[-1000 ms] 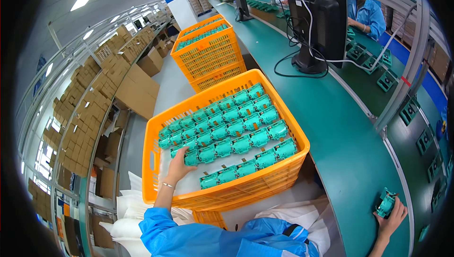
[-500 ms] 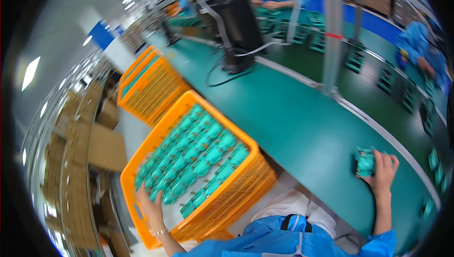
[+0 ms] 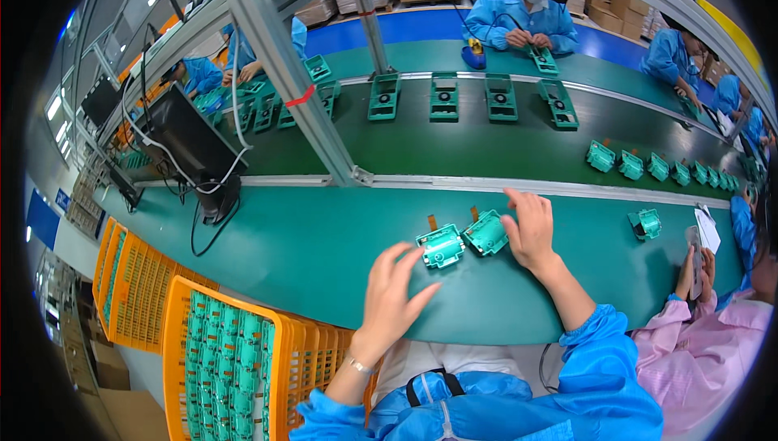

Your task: The person assembles green electronic component housings by hand on a factory assembly line.

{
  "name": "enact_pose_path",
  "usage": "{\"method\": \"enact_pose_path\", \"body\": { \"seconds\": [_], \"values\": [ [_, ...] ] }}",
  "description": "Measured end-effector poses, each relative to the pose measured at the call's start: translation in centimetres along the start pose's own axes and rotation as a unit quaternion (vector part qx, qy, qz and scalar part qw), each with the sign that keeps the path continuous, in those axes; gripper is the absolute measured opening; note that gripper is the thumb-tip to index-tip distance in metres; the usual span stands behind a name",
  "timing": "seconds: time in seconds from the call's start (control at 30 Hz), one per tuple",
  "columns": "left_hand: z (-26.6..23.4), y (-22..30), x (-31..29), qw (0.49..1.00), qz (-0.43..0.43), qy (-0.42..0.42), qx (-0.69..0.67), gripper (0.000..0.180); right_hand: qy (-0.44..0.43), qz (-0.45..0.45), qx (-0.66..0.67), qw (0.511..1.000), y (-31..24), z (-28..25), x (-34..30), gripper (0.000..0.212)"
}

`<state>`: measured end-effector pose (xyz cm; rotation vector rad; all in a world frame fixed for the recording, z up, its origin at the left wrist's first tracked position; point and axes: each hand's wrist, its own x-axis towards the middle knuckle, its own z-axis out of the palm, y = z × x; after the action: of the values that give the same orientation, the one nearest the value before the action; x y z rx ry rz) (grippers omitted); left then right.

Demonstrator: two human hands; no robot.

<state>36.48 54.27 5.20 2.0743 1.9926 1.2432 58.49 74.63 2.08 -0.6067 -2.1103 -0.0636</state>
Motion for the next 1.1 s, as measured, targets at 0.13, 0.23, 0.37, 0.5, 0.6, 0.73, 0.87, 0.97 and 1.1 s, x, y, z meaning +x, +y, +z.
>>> {"method": "enact_pose_path", "body": {
  "seconds": [0.13,0.23,0.37,0.5,0.6,0.73,0.87,0.97,1.1],
  "values": [
    [5.6,0.4,3.4,0.993,0.024,-0.041,0.107,0.079,-0.059,0.205,0.040,0.976,2.9,0.5,-1.6,0.023],
    [7.6,0.6,3.8,0.986,0.007,-0.064,0.152,0.086,-0.144,0.300,0.183,0.925,2.0,0.8,-1.5,0.026],
    [8.9,0.8,3.8,0.981,0.001,-0.044,0.190,0.092,-0.139,0.181,0.160,0.960,1.3,1.8,-2.4,0.024],
    [9.0,0.8,4.7,0.974,-0.015,-0.070,0.215,0.087,-0.144,0.147,0.168,0.964,0.8,1.6,-1.9,0.023],
    [8.8,0.2,5.3,0.971,-0.045,-0.099,0.215,0.082,-0.153,0.225,0.213,0.938,0.8,2.1,-1.8,0.026],
    [8.2,-0.6,3.7,0.973,-0.037,-0.081,0.211,0.081,-0.146,0.290,0.285,0.902,0.6,2.3,-1.9,0.036],
    [5.3,-0.1,0.9,0.988,-0.051,-0.053,0.137,0.083,-0.125,0.284,0.342,0.887,1.5,2.5,-2.9,0.044],
    [-2.2,1.9,-2.0,0.991,-0.068,-0.009,0.113,0.084,-0.113,0.285,0.332,0.892,2.8,2.2,-3.7,0.040],
    [-16.1,3.6,-9.5,0.977,-0.136,0.112,0.118,0.080,-0.126,0.286,0.330,0.891,3.4,2.6,-4.0,0.039]
  ]
}}
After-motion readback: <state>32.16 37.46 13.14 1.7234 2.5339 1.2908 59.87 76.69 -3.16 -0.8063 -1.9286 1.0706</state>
